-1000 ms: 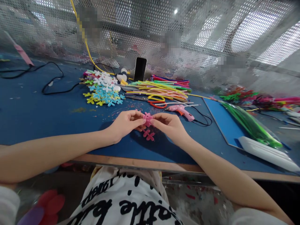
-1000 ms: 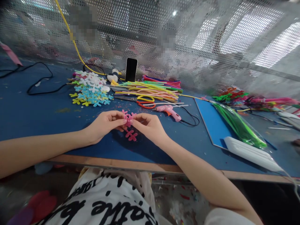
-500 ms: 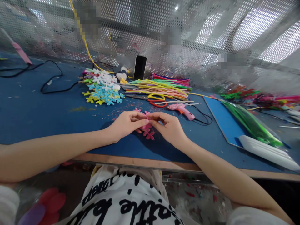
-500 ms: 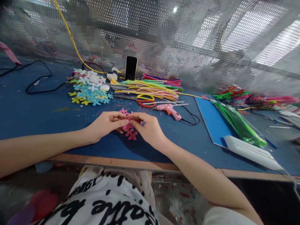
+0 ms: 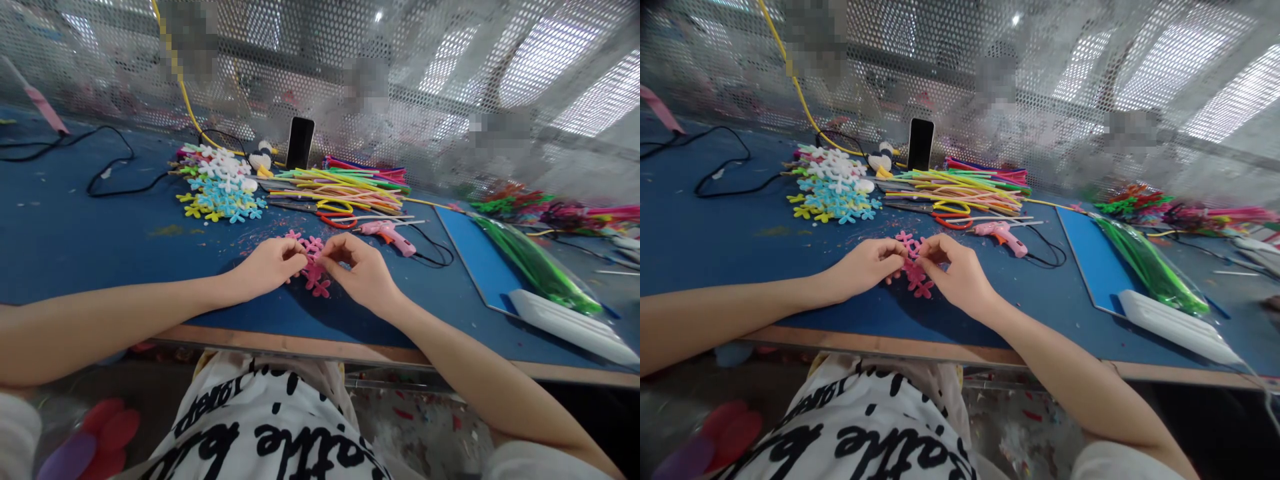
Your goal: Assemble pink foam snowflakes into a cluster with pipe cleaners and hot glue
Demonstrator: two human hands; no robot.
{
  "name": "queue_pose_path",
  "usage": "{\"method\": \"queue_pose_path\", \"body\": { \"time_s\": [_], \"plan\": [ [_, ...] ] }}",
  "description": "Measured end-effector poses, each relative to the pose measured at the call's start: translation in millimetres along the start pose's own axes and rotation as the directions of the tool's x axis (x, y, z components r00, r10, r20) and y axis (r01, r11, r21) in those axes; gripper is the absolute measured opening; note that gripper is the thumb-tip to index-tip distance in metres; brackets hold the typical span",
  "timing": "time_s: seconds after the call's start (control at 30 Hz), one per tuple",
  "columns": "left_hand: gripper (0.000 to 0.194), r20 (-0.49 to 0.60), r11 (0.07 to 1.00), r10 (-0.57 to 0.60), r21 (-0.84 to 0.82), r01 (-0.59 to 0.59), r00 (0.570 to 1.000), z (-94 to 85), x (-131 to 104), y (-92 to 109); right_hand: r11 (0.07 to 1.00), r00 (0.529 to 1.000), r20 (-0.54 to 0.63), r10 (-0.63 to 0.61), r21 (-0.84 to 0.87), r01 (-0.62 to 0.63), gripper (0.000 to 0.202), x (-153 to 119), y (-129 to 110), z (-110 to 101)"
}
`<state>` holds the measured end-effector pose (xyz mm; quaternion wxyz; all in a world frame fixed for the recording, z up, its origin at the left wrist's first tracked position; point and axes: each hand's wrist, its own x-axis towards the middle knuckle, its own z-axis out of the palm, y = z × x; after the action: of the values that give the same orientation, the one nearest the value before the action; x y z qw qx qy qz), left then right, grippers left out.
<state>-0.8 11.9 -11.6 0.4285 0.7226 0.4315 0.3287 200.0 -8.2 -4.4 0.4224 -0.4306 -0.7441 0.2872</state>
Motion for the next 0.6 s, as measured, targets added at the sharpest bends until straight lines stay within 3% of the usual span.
{"method": "queue_pose_path", "body": {
  "time_s": [0.27, 0.4, 0.6],
  "plan": [
    [0.011, -0.002, 0.946, -0.136, -0.297, 0.129, 0.991, 5.5, -0.2, -0.5, 1.0, 0.998, -0.059, 0.018, 0.015, -0.017, 0.012, 0.9, -1.6, -1.1],
    [0.019, 0.023, 0.892, -0.182, -0.418, 0.175, 0.983, 5.7, -0.6, 4.3, 0.999, 0.998, -0.063, 0.028, 0.037, -0.026, 0.014, 1.9, 2.5, -1.5],
    [0.023, -0.029, 0.885, -0.141, -0.453, 0.113, 0.99, 5.7, -3.2, 7.1, 0.991, 0.995, -0.088, 0.048, 0.13, -0.036, 0.021, 3.3, 5.2, -2.1]
  ]
}}
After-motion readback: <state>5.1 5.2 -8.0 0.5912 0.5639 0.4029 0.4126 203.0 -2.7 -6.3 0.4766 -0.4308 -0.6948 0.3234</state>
